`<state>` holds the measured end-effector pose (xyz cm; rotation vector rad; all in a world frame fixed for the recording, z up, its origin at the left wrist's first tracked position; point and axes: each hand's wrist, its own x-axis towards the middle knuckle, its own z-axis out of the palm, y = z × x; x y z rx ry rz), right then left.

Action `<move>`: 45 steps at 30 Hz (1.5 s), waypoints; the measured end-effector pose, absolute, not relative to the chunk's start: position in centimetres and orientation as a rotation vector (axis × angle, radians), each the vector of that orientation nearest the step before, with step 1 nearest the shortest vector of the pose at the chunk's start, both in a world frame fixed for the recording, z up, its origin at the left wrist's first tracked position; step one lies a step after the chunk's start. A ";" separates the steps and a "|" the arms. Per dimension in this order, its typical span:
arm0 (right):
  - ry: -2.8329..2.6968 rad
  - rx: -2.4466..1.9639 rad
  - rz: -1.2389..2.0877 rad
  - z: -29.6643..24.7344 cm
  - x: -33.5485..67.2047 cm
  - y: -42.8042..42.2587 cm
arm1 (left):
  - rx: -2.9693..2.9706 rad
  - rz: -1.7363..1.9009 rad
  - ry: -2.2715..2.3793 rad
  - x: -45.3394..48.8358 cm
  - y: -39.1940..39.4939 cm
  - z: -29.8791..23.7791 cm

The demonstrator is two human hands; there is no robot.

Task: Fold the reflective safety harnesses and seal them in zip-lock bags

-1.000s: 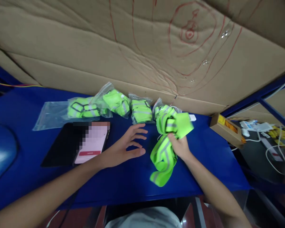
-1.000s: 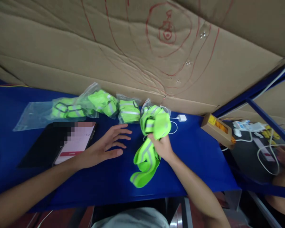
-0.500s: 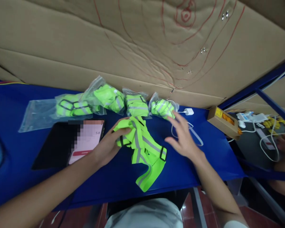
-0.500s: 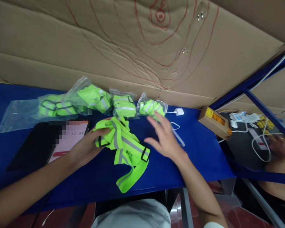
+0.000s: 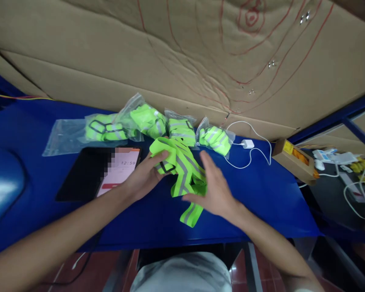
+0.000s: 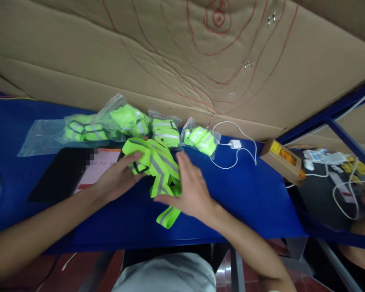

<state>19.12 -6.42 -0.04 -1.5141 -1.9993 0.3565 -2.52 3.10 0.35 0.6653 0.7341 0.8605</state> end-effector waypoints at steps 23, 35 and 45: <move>-1.524 -1.552 1.342 2.6 30.3 -3.9 | 0.974 0.357 0.589 -3.9 5.0 0.1; -1.992 -1.382 -0.010 3.0 21.5 -6.2 | 0.859 0.268 0.719 -3.3 3.3 -0.4; -1.382 -1.550 1.026 -1.9 19.5 -5.5 | 1.188 0.455 0.840 -2.6 2.8 -0.1</move>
